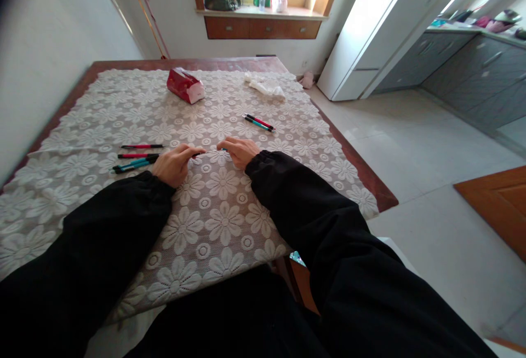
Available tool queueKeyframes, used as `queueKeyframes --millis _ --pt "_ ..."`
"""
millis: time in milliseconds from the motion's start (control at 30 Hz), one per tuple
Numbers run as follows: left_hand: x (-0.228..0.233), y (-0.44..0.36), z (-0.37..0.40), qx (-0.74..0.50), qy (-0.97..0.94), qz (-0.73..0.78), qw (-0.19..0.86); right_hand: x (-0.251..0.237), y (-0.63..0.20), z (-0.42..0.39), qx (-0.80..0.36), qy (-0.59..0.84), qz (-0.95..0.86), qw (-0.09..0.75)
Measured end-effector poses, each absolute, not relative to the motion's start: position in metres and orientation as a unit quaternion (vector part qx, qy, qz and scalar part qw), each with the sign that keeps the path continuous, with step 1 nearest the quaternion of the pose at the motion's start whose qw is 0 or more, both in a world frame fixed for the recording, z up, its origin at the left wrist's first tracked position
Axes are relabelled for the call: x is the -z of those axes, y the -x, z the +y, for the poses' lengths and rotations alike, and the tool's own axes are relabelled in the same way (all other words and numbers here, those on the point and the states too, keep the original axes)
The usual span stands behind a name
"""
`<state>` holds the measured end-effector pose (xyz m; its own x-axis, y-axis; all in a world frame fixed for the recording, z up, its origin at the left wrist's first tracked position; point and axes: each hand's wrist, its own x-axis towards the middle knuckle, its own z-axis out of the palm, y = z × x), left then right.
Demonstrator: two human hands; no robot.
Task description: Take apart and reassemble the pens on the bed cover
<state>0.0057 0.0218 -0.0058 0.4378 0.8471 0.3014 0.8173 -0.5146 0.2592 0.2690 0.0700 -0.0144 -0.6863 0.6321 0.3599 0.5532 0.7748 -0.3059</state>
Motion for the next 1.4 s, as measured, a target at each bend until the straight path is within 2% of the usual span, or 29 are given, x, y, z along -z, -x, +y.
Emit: queueKeyframes --millis 1067,1400 --pt "0.0156 0.0030 0.0292 -0.201 -0.878 0.434 0.010 0.0131 -0.2714 0.0710 -0.108 0.337 -0.908 0.222" --pt "0.0079 -0.0029 0.0247 -0.221 -0.871 0.437 0.045 0.0149 -0.2700 0.0697 -0.096 0.295 -0.930 0.197"
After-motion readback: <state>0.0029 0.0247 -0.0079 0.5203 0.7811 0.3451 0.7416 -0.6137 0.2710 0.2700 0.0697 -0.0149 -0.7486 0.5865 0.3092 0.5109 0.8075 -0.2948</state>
